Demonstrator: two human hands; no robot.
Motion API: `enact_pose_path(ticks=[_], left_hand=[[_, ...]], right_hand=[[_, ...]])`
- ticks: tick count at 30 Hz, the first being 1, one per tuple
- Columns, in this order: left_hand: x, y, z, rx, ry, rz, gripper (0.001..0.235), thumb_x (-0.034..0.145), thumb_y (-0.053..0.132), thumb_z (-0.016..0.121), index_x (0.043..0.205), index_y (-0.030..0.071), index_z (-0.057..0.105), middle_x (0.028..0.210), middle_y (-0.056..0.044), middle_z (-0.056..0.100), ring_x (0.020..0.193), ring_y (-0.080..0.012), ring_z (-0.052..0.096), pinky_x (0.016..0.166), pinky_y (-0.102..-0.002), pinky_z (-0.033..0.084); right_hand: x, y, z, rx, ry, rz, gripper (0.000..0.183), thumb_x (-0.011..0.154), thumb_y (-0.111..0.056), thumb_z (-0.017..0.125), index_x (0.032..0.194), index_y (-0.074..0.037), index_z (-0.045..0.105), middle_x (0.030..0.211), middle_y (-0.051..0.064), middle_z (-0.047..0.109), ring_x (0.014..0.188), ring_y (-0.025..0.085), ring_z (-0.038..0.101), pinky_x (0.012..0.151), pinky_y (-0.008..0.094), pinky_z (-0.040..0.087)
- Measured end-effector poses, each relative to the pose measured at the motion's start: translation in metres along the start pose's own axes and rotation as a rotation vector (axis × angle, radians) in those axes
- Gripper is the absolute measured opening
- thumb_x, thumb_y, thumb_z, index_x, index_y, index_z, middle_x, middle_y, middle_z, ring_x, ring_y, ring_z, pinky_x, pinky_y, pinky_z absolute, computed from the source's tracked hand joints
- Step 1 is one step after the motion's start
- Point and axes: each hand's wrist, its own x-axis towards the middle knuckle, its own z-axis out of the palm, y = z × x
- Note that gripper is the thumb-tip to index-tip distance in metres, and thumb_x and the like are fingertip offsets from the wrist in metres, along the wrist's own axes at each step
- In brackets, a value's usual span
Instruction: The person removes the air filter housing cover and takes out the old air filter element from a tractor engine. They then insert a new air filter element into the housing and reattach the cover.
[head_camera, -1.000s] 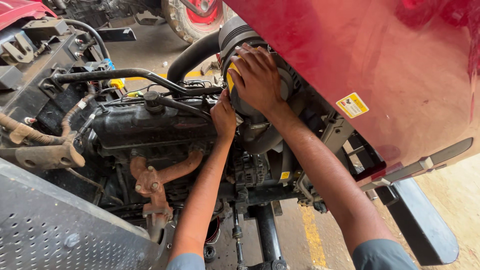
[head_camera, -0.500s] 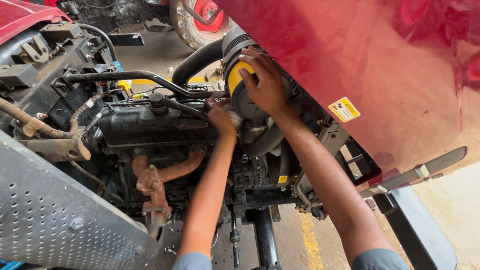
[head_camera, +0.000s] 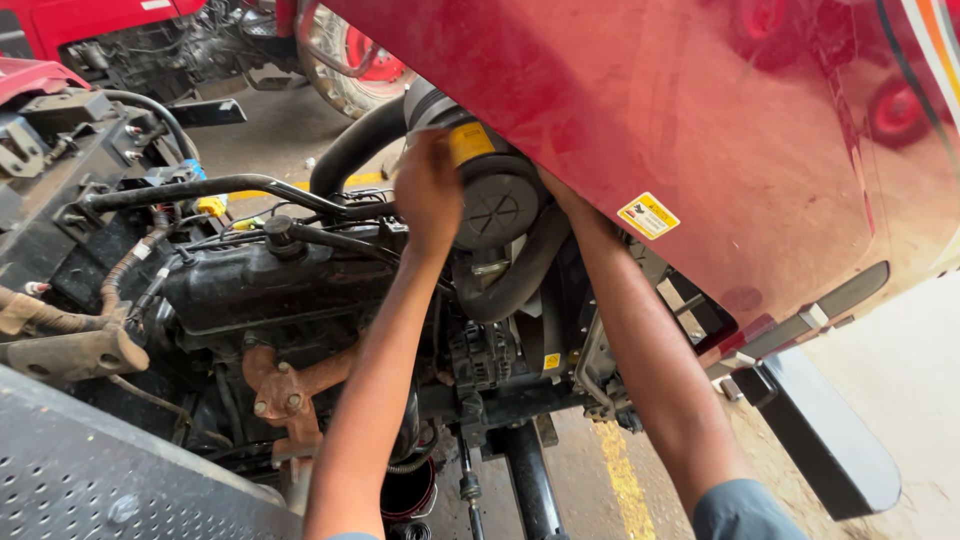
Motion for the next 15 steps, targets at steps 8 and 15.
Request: enact_pose_path(ticks=[8, 15], left_hand=[[0.024, 0.018, 0.020, 0.182, -0.144, 0.129, 0.008, 0.101, 0.017, 0.061, 0.107, 0.012, 0.062, 0.096, -0.006, 0.070, 0.092, -0.0305, 0.070, 0.074, -0.044, 0.056], [0.019, 0.016, 0.023, 0.227, -0.118, 0.158, 0.006, 0.103, 0.018, 0.062, 0.105, 0.013, 0.060, 0.092, -0.004, 0.067, 0.089, -0.0274, 0.069, 0.071, -0.044, 0.056]], right_hand=[[-0.001, 0.035, -0.002, -0.060, -0.004, 0.064, 0.033, 0.107, -0.025, 0.062, 0.132, -0.004, 0.064, 0.131, 0.015, 0.070, 0.126, 0.030, 0.065, 0.109, 0.041, 0.049], [-0.008, 0.053, -0.015, -0.094, 0.006, 0.084, 0.030, 0.109, -0.022, 0.060, 0.132, -0.003, 0.063, 0.130, 0.016, 0.070, 0.124, 0.031, 0.065, 0.109, 0.041, 0.048]])
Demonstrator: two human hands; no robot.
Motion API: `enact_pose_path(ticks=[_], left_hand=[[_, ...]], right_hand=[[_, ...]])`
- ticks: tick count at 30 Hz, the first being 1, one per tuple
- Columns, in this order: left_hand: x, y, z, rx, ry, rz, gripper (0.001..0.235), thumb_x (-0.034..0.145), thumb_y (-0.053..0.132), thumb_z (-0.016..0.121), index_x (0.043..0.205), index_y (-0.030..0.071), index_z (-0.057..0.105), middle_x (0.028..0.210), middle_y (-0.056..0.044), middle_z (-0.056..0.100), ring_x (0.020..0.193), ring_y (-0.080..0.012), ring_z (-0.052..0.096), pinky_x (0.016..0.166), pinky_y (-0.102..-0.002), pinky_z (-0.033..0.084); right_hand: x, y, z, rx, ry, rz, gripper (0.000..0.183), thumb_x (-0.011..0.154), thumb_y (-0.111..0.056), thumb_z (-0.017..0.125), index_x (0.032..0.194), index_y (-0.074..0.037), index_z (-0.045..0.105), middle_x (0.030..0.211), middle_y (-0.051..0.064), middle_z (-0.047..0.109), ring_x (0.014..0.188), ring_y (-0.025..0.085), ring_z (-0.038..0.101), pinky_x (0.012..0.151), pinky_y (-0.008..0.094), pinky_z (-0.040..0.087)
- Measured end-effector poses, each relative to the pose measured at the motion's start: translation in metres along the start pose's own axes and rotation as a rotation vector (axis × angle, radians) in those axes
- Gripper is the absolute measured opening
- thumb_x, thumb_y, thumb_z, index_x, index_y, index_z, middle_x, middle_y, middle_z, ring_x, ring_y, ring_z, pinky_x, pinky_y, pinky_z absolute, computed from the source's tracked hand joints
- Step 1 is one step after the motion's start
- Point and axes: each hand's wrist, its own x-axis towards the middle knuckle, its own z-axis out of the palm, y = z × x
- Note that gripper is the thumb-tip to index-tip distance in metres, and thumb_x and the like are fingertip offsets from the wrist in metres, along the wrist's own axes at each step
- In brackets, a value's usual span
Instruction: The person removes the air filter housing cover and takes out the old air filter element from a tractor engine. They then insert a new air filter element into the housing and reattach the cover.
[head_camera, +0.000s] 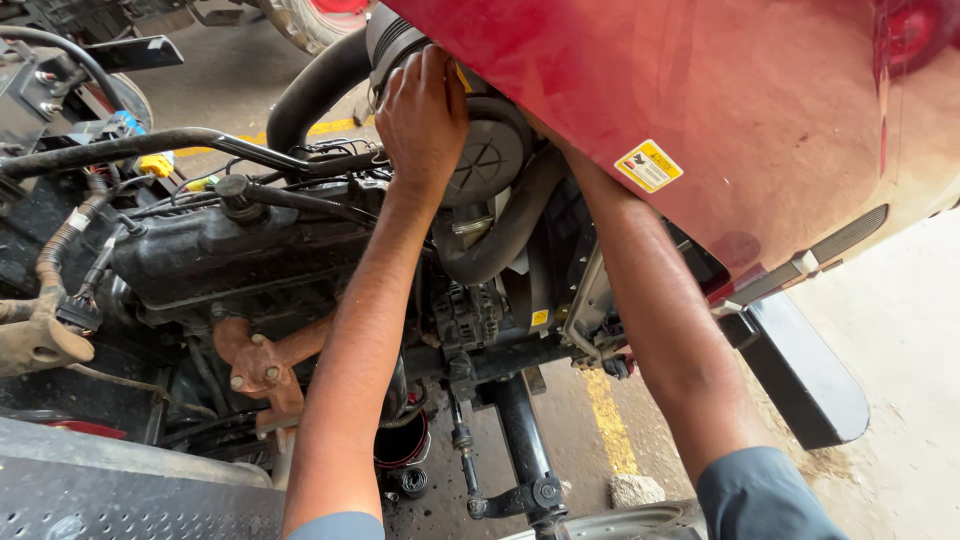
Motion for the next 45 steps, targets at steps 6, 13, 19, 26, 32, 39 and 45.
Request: enact_pose_path(ticks=[6, 13, 19, 26, 32, 39, 45], left_hand=[[0.005, -0.001, -0.004, -0.001, -0.021, 0.024, 0.007, 0.102, 0.015, 0.061, 0.107, 0.009, 0.062, 0.091, -0.006, 0.066, 0.086, -0.0270, 0.068, 0.062, -0.042, 0.053], [-0.004, -0.008, 0.001, 0.010, 0.037, 0.091, 0.006, 0.103, 0.013, 0.062, 0.107, 0.008, 0.061, 0.094, -0.006, 0.063, 0.086, -0.0268, 0.064, 0.069, -0.042, 0.053], [-0.013, -0.008, 0.007, 0.086, 0.124, 0.152, 0.010, 0.102, 0.013, 0.061, 0.111, 0.009, 0.059, 0.101, -0.007, 0.059, 0.093, -0.0275, 0.061, 0.074, -0.043, 0.052], [-0.010, -0.013, 0.007, 0.061, 0.118, 0.130, 0.026, 0.096, 0.012, 0.065, 0.120, 0.006, 0.060, 0.106, -0.009, 0.060, 0.096, -0.0295, 0.061, 0.078, -0.045, 0.053], [-0.018, -0.015, 0.013, 0.027, 0.157, 0.110, 0.016, 0.092, 0.014, 0.069, 0.106, 0.008, 0.063, 0.097, -0.011, 0.062, 0.094, -0.0345, 0.063, 0.078, -0.048, 0.052], [-0.015, -0.018, 0.018, -0.001, 0.173, 0.080, 0.011, 0.091, 0.017, 0.070, 0.097, 0.009, 0.064, 0.091, -0.012, 0.062, 0.090, -0.0347, 0.063, 0.079, -0.049, 0.052], [-0.018, -0.022, 0.022, 0.010, 0.164, 0.077, 0.013, 0.093, 0.018, 0.069, 0.100, 0.008, 0.064, 0.092, -0.011, 0.062, 0.090, -0.0328, 0.064, 0.078, -0.047, 0.054]], right_hand=[[0.006, -0.037, 0.001, 0.022, 0.023, -0.015, 0.028, 0.110, -0.019, 0.058, 0.131, -0.002, 0.063, 0.128, 0.018, 0.069, 0.123, 0.031, 0.065, 0.108, 0.041, 0.048], [-0.159, -0.123, -0.065, 0.430, 0.010, -0.084, 0.020, 0.110, -0.006, 0.054, 0.126, 0.002, 0.063, 0.115, 0.014, 0.070, 0.106, 0.020, 0.067, 0.095, 0.032, 0.052], [-0.239, -0.044, -0.017, 0.871, -0.147, 0.769, 0.019, 0.100, -0.014, 0.056, 0.117, -0.008, 0.063, 0.103, 0.003, 0.070, 0.097, 0.015, 0.067, 0.084, 0.032, 0.055], [-0.200, 0.039, 0.071, 1.419, -0.438, 0.987, 0.029, 0.101, -0.029, 0.059, 0.125, -0.012, 0.064, 0.114, 0.005, 0.070, 0.100, 0.019, 0.068, 0.086, 0.036, 0.057], [-0.196, 0.049, 0.081, 1.416, -0.403, 1.004, 0.028, 0.101, -0.028, 0.059, 0.124, -0.012, 0.064, 0.113, 0.005, 0.070, 0.098, 0.018, 0.068, 0.085, 0.036, 0.057], [-0.176, 0.050, 0.100, 1.412, -0.376, 1.000, 0.027, 0.101, -0.027, 0.060, 0.123, -0.012, 0.064, 0.111, 0.005, 0.070, 0.097, 0.018, 0.068, 0.084, 0.035, 0.057], [-0.189, 0.053, 0.092, 1.402, -0.376, 1.030, 0.026, 0.101, -0.026, 0.060, 0.122, -0.012, 0.063, 0.110, 0.005, 0.070, 0.096, 0.018, 0.068, 0.083, 0.035, 0.057]])
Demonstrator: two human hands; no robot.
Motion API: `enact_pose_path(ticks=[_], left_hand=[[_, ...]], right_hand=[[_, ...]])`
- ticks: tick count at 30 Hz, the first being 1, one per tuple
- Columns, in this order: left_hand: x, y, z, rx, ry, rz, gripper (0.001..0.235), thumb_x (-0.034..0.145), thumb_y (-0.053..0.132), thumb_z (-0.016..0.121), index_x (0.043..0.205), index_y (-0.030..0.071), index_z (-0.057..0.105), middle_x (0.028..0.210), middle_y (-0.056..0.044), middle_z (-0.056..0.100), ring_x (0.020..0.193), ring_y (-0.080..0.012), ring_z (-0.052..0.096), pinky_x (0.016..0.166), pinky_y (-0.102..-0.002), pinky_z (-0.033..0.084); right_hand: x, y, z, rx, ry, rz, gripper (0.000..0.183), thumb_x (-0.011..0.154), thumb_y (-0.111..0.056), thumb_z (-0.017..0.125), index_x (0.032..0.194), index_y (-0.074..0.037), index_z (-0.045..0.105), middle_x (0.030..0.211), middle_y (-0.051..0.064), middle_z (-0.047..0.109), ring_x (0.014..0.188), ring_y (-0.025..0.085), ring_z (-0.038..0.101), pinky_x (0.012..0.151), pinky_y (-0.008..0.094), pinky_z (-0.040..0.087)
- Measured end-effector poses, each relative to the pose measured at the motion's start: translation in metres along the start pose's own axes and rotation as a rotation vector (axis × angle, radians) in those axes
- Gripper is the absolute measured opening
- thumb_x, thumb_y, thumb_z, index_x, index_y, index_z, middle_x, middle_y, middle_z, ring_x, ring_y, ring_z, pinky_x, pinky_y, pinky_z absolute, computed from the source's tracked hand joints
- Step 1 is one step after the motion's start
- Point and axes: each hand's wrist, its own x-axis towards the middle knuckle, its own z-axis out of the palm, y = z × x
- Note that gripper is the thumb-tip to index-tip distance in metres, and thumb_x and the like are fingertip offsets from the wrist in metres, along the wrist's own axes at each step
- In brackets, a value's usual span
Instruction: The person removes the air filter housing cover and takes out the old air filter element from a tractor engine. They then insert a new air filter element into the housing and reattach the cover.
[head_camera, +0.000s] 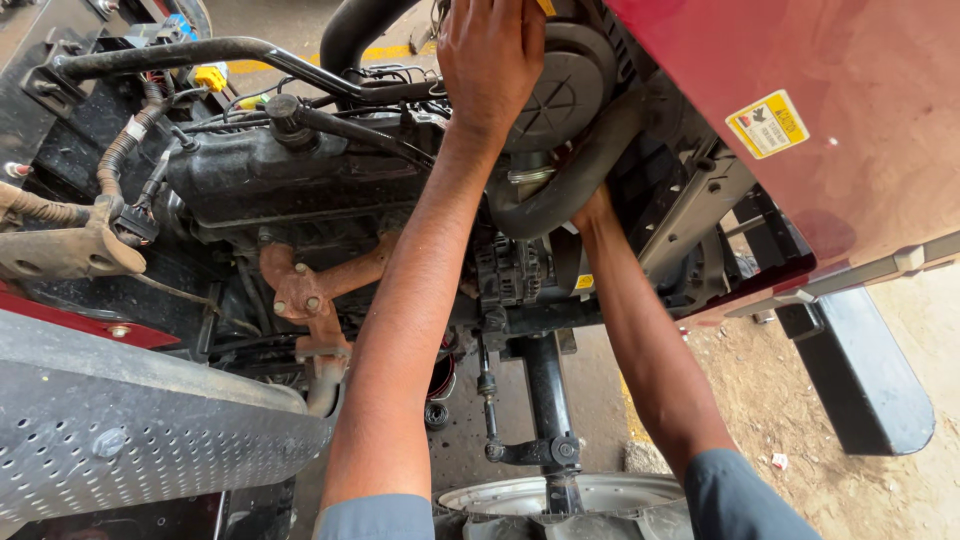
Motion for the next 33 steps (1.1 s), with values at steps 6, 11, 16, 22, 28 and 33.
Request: enact_pose_path(ticks=[6, 11, 16, 22, 28, 33], left_hand=[[-0.003, -0.002, 0.006, 0.048, -0.049, -0.014, 0.012, 0.096, 0.019, 0.068, 0.103, 0.010, 0.064, 0.091, -0.006, 0.063, 0.088, -0.0233, 0.066, 0.074, -0.041, 0.056], [0.000, 0.001, 0.003, 0.042, -0.030, -0.001, 0.014, 0.098, 0.019, 0.067, 0.109, 0.011, 0.063, 0.094, -0.004, 0.063, 0.091, -0.0224, 0.066, 0.073, -0.039, 0.056], [0.004, 0.007, -0.008, 0.025, -0.032, -0.014, 0.018, 0.098, 0.016, 0.066, 0.115, 0.010, 0.062, 0.097, -0.003, 0.063, 0.085, -0.0224, 0.063, 0.073, -0.040, 0.056], [0.009, 0.009, -0.011, 0.051, -0.052, -0.021, 0.013, 0.098, 0.016, 0.065, 0.109, 0.011, 0.060, 0.097, -0.004, 0.060, 0.087, -0.0218, 0.063, 0.071, -0.038, 0.055], [0.002, 0.006, -0.005, 0.047, -0.040, -0.019, 0.016, 0.100, 0.016, 0.064, 0.115, 0.011, 0.060, 0.100, -0.004, 0.061, 0.088, -0.0216, 0.063, 0.074, -0.038, 0.056], [0.004, 0.002, -0.003, 0.054, -0.046, -0.006, 0.026, 0.101, 0.017, 0.065, 0.125, 0.011, 0.060, 0.105, -0.003, 0.063, 0.089, -0.0223, 0.063, 0.078, -0.039, 0.056]], right_hand=[[0.010, 0.003, 0.004, 0.009, 0.015, -0.016, 0.025, 0.100, -0.025, 0.060, 0.121, -0.012, 0.063, 0.109, 0.005, 0.070, 0.095, 0.018, 0.068, 0.082, 0.035, 0.057], [0.041, -0.010, 0.018, 0.004, 0.005, -0.036, 0.024, 0.100, -0.025, 0.060, 0.120, -0.012, 0.063, 0.108, 0.005, 0.070, 0.094, 0.018, 0.068, 0.081, 0.034, 0.057], [0.047, -0.011, 0.018, 0.005, 0.008, -0.036, 0.023, 0.100, -0.024, 0.061, 0.120, -0.012, 0.063, 0.106, 0.005, 0.070, 0.093, 0.018, 0.068, 0.080, 0.034, 0.057], [0.022, -0.002, 0.005, 0.016, 0.017, -0.035, 0.022, 0.100, -0.023, 0.061, 0.119, -0.012, 0.063, 0.105, 0.006, 0.070, 0.092, 0.018, 0.069, 0.080, 0.034, 0.057], [0.017, -0.002, -0.003, 0.020, 0.026, -0.045, 0.021, 0.100, -0.022, 0.061, 0.118, -0.012, 0.062, 0.104, 0.006, 0.070, 0.090, 0.018, 0.069, 0.079, 0.033, 0.058], [0.019, -0.003, -0.015, 0.024, 0.034, -0.054, 0.020, 0.099, -0.022, 0.061, 0.117, -0.012, 0.062, 0.103, 0.006, 0.070, 0.089, 0.018, 0.069, 0.078, 0.033, 0.058]])
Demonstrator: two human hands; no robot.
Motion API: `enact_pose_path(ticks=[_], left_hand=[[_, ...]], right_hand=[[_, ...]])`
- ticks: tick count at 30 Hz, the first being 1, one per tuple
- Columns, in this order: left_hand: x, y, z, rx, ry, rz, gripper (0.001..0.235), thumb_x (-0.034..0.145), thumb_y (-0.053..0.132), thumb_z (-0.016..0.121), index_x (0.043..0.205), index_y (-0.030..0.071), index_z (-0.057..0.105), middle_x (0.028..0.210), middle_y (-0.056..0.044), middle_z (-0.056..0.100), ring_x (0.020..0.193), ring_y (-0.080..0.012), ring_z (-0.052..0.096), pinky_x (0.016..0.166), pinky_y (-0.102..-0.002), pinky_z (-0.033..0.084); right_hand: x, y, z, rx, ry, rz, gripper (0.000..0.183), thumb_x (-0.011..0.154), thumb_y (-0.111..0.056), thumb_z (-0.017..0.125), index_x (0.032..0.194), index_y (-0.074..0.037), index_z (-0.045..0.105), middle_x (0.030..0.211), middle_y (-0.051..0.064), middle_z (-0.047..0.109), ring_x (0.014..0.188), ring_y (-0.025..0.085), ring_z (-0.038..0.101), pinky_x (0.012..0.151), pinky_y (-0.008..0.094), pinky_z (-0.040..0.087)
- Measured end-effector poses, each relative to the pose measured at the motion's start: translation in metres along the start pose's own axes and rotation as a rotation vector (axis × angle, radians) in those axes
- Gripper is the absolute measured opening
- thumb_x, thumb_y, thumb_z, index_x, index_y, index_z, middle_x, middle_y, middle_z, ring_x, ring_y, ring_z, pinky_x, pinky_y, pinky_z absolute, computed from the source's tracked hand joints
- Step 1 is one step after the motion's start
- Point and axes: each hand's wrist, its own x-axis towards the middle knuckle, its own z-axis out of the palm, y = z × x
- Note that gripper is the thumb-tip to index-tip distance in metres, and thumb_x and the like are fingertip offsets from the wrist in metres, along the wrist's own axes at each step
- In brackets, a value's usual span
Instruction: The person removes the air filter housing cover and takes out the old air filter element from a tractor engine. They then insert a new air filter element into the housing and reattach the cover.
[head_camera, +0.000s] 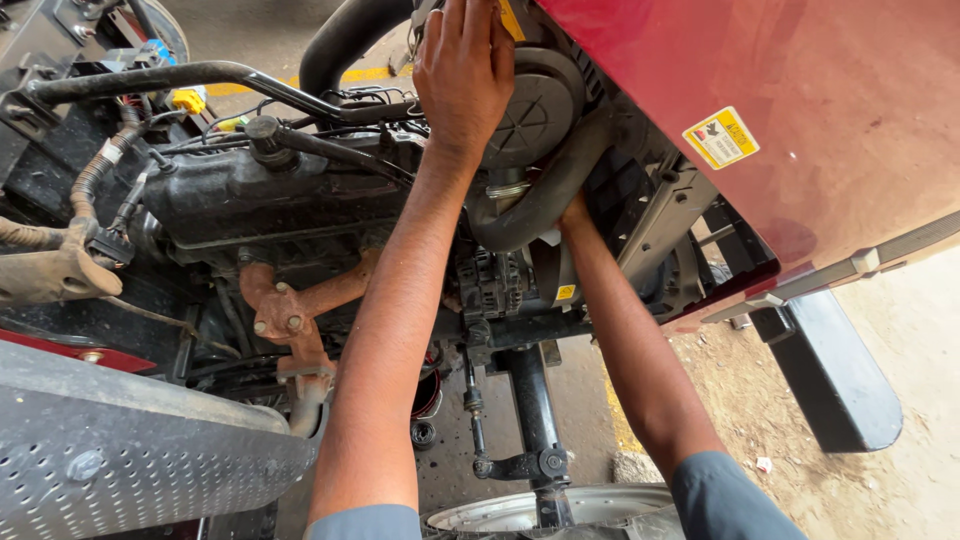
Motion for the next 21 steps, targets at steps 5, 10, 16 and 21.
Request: enact_pose_path(ticks=[5, 10, 16, 21], left_hand=[[-0.006, 0.005, -0.006, -0.004, 0.019, -0.010, 0.024, 0.099, 0.016, 0.064, 0.122, 0.011, 0.059, 0.106, -0.004, 0.063, 0.093, -0.0232, 0.064, 0.080, -0.040, 0.056], [0.002, 0.005, -0.006, -0.105, 0.020, -0.071, 0.011, 0.100, 0.014, 0.064, 0.111, 0.012, 0.061, 0.100, -0.004, 0.062, 0.093, -0.0253, 0.065, 0.077, -0.040, 0.054], [-0.061, 0.000, -0.040, -0.560, 0.243, -0.462, 0.015, 0.115, 0.016, 0.055, 0.109, 0.002, 0.059, 0.099, -0.007, 0.058, 0.091, -0.0191, 0.058, 0.083, -0.035, 0.051], [-0.166, 0.002, -0.043, -0.995, -0.279, -0.986, 0.040, 0.100, 0.037, 0.070, 0.111, 0.000, 0.064, 0.097, -0.006, 0.066, 0.088, -0.0139, 0.058, 0.078, -0.030, 0.046]], right_hand=[[-0.021, 0.015, -0.010, 0.018, 0.033, -0.008, 0.019, 0.099, -0.021, 0.061, 0.116, -0.012, 0.062, 0.102, 0.006, 0.069, 0.088, 0.018, 0.069, 0.077, 0.033, 0.058], [-0.050, 0.007, 0.017, 0.028, 0.154, -0.114, 0.018, 0.099, -0.020, 0.062, 0.115, -0.012, 0.062, 0.101, 0.006, 0.069, 0.087, 0.018, 0.069, 0.076, 0.032, 0.058], [-0.184, -0.017, 0.074, -0.449, 0.249, -0.606, 0.022, 0.111, -0.022, 0.059, 0.116, -0.001, 0.060, 0.086, 0.004, 0.059, 0.073, 0.013, 0.052, 0.066, 0.029, 0.044], [-0.196, -0.093, 0.159, -1.064, 0.015, -1.083, 0.054, 0.104, -0.013, 0.075, 0.149, -0.001, 0.047, 0.144, 0.017, 0.056, 0.132, 0.027, 0.058, 0.112, 0.038, 0.049]])
